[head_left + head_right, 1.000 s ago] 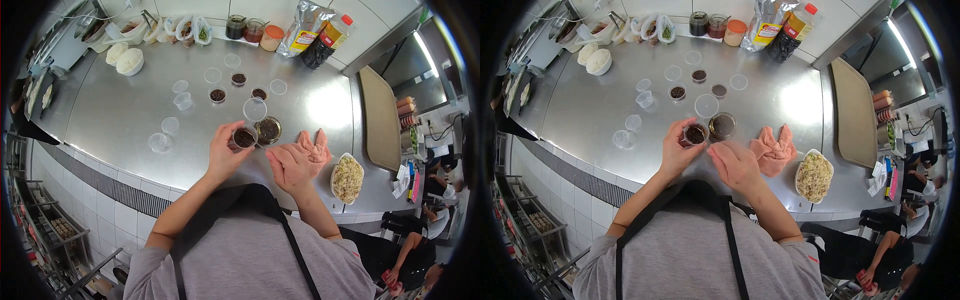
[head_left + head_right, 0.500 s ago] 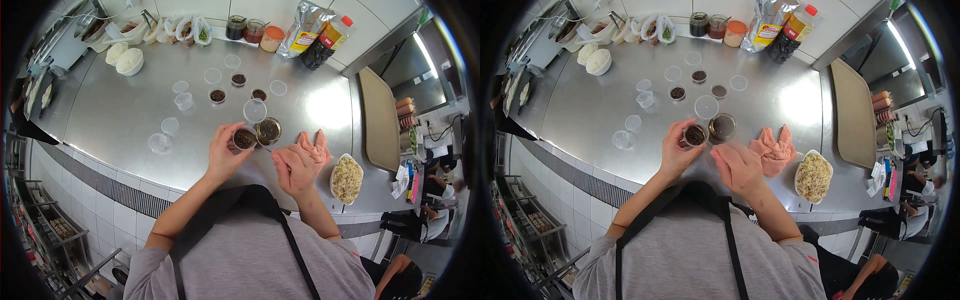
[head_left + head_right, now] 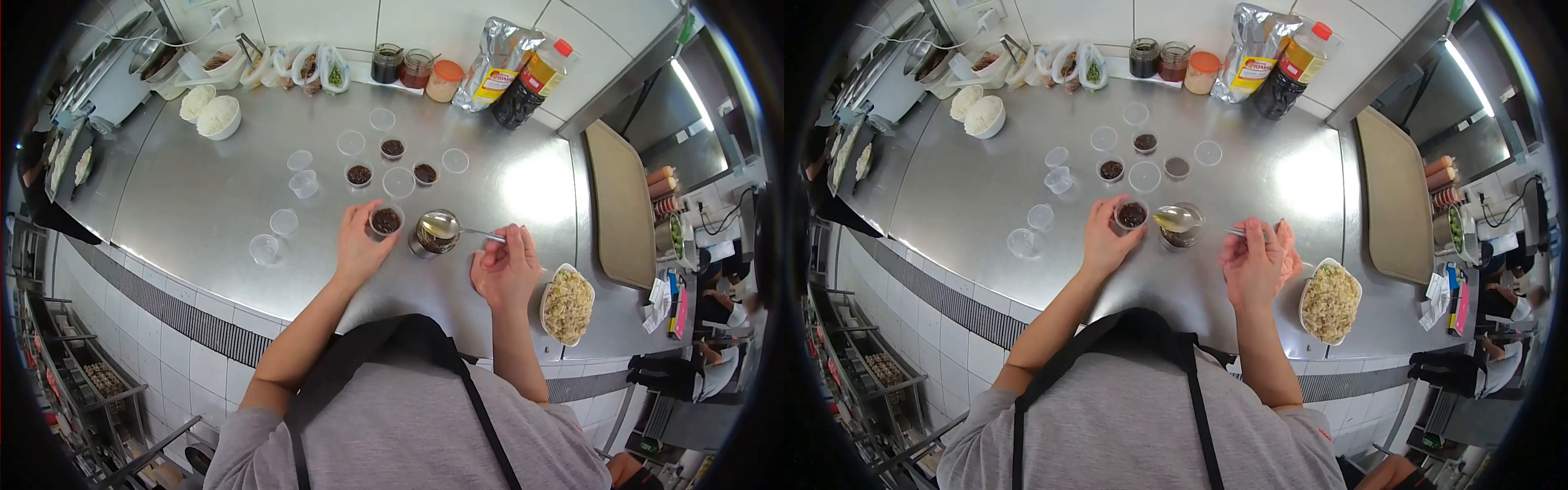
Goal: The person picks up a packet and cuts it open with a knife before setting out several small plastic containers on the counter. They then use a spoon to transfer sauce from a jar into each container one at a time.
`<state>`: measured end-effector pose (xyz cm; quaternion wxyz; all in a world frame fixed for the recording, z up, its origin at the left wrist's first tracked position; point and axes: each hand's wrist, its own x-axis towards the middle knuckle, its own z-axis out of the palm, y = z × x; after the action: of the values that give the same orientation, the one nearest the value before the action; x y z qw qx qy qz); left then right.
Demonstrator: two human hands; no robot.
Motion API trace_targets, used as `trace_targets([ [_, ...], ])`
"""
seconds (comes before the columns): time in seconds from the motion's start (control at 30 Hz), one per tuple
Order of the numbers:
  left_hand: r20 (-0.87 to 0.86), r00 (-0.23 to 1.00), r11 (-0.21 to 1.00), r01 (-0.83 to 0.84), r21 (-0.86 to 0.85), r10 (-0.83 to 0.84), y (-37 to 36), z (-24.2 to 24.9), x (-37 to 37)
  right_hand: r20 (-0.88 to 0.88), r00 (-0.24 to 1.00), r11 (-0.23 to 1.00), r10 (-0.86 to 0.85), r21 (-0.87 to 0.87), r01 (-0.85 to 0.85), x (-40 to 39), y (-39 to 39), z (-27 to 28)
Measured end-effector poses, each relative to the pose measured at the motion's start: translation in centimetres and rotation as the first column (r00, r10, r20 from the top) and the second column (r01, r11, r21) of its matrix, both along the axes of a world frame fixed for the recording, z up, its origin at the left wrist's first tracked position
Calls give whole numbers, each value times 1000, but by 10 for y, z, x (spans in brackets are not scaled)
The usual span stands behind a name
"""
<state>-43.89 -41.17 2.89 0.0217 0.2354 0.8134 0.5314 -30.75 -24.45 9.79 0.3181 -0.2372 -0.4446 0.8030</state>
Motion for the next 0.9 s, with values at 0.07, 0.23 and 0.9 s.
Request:
trace_targets([
  [0.07, -74, 997, 998, -29, -54, 25, 9, -14, -19, -32, 999, 999, 9, -46, -10, 4, 5, -2],
  [0.23, -119, 993, 971, -48, -236, 21, 30, -20, -42, -24, 994, 992, -106, 71, 108, 9, 12, 1],
  [0.9, -146, 929, 876, -369, -310, 340, -107, 25, -77, 255, 961, -97, -109, 959, -266, -18, -7, 9],
])
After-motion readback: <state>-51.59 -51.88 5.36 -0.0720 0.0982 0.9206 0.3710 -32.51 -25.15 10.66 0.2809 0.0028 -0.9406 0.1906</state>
